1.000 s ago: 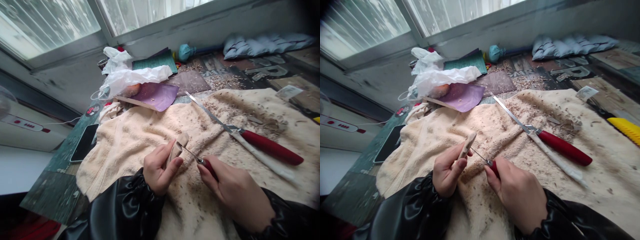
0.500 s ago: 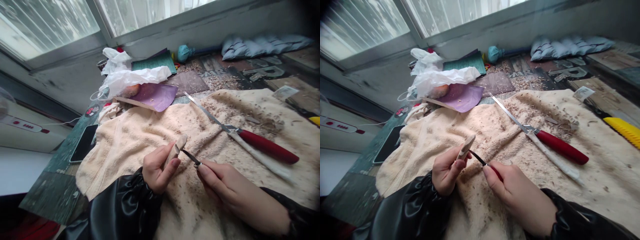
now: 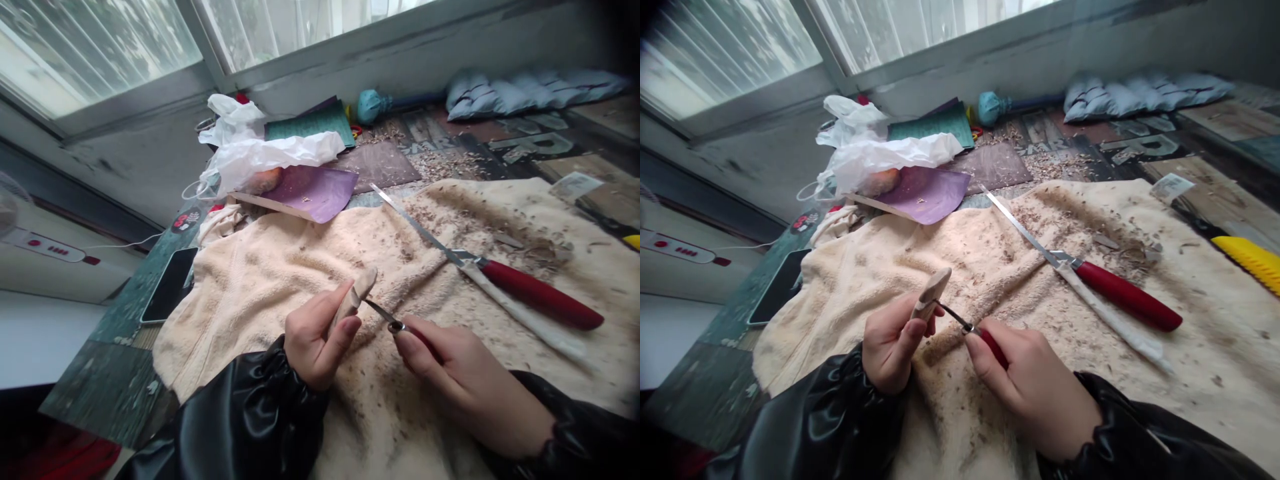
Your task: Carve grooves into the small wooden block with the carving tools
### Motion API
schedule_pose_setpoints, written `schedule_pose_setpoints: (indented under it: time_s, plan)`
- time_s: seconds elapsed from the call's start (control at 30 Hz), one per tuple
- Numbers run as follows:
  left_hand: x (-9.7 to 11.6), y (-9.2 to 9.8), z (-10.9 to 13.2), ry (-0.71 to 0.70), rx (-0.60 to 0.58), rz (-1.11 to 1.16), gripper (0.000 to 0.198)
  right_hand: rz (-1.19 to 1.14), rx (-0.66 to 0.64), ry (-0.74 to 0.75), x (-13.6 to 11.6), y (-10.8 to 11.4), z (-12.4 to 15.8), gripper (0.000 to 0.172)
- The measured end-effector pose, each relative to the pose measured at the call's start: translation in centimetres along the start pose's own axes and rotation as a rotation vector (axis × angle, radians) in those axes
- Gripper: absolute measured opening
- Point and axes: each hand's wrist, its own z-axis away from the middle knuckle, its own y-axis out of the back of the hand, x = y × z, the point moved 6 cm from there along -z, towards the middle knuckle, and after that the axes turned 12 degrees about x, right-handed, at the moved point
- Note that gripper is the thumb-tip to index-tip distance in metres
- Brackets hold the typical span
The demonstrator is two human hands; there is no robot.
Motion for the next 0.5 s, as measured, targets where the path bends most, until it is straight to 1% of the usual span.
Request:
schedule_pose_setpoints:
  time_s: [0.03,0.1,0.2,0.27,0.33,0.37,0.5]
  plan:
    - [-0.04,0.01,0.01,0.003,0.005,-0.021,0.045,0.091,0.073,0.070,-0.11,0.21,0.06,0.043]
    - [-0.06,0.00,-0.01,0.006,0.007,-0.059,0.045,0.222,0.168,0.159,-0.15,0.38,0.29,0.039]
    - [0.11,0.03,-0.13,-0.013,0.008,-0.101,0.045,0.328,0.237,0.255,-0.37,0.44,0.51,0.036]
    - [0.35,0.07,-0.23,-0.035,0.008,-0.113,0.046,0.349,0.258,0.287,-0.65,0.52,0.53,0.036]
    - [0.61,0.08,-0.27,-0.053,0.002,-0.097,0.047,0.322,0.236,0.267,-0.78,0.49,0.48,0.037]
    - [0.67,0.05,-0.25,-0.053,-0.005,-0.078,0.047,0.292,0.203,0.239,-0.77,0.39,0.45,0.037]
    - [0.43,-0.18,-0.06,0.001,-0.036,0.018,0.048,0.152,0.048,0.071,-0.48,0.03,0.41,0.038]
